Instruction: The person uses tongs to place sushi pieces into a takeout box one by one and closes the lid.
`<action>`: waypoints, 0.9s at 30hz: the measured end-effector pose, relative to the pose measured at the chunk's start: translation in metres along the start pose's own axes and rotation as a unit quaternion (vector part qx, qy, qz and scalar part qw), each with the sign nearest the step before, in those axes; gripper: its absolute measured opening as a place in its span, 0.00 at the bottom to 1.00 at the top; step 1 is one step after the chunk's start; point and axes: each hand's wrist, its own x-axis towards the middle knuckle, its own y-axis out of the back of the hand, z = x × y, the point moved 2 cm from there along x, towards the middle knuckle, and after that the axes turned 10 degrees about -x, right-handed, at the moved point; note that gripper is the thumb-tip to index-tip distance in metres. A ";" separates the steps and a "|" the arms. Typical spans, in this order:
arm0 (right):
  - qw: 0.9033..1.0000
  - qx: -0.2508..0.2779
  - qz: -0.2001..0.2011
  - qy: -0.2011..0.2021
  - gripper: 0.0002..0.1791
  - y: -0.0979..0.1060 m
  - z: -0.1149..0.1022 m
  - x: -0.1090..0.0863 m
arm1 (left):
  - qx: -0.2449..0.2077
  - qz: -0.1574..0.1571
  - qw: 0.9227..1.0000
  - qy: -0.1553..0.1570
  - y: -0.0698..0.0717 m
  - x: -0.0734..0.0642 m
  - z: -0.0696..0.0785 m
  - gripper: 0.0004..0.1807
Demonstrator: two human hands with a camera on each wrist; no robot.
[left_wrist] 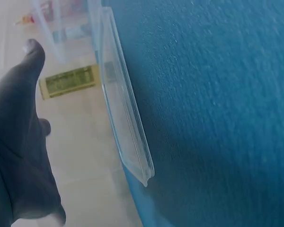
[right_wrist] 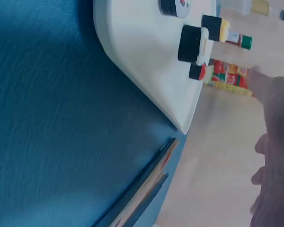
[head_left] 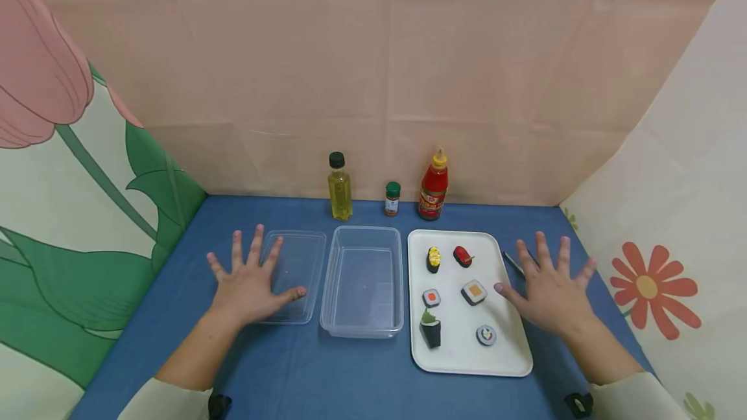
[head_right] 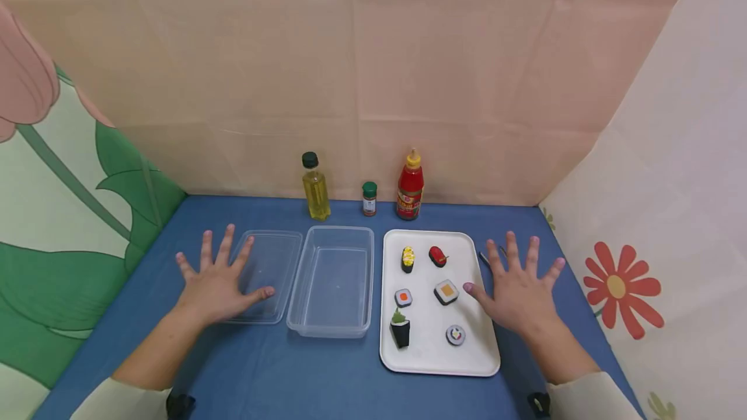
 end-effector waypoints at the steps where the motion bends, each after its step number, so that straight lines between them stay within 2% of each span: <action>1: 1.000 0.003 -0.001 0.001 0.61 -0.001 0.002 -0.002 | -0.009 -0.003 1.000 -0.007 0.000 -0.001 0.000 0.64; 5: 1.000 0.021 -0.011 0.009 0.57 -0.003 0.012 -0.010 | -0.046 -0.005 0.998 -0.037 0.002 -0.004 -0.001 0.57; 10: 0.999 0.022 -0.036 0.011 0.54 -0.008 0.027 -0.017 | -0.089 0.022 0.994 -0.066 0.004 -0.008 0.001 0.46; 16: 0.998 0.030 -0.063 0.005 0.56 -0.019 0.044 -0.023 | -0.146 0.032 0.984 -0.091 0.007 -0.012 0.010 0.44; 22: 0.996 0.032 -0.079 -0.002 0.59 -0.030 0.057 -0.026 | -0.210 0.014 0.971 -0.115 0.010 -0.014 0.024 0.43; 27: 0.994 0.043 -0.096 -0.007 0.63 -0.034 0.065 -0.028 | -0.245 -0.017 0.961 -0.127 0.006 -0.016 0.033 0.44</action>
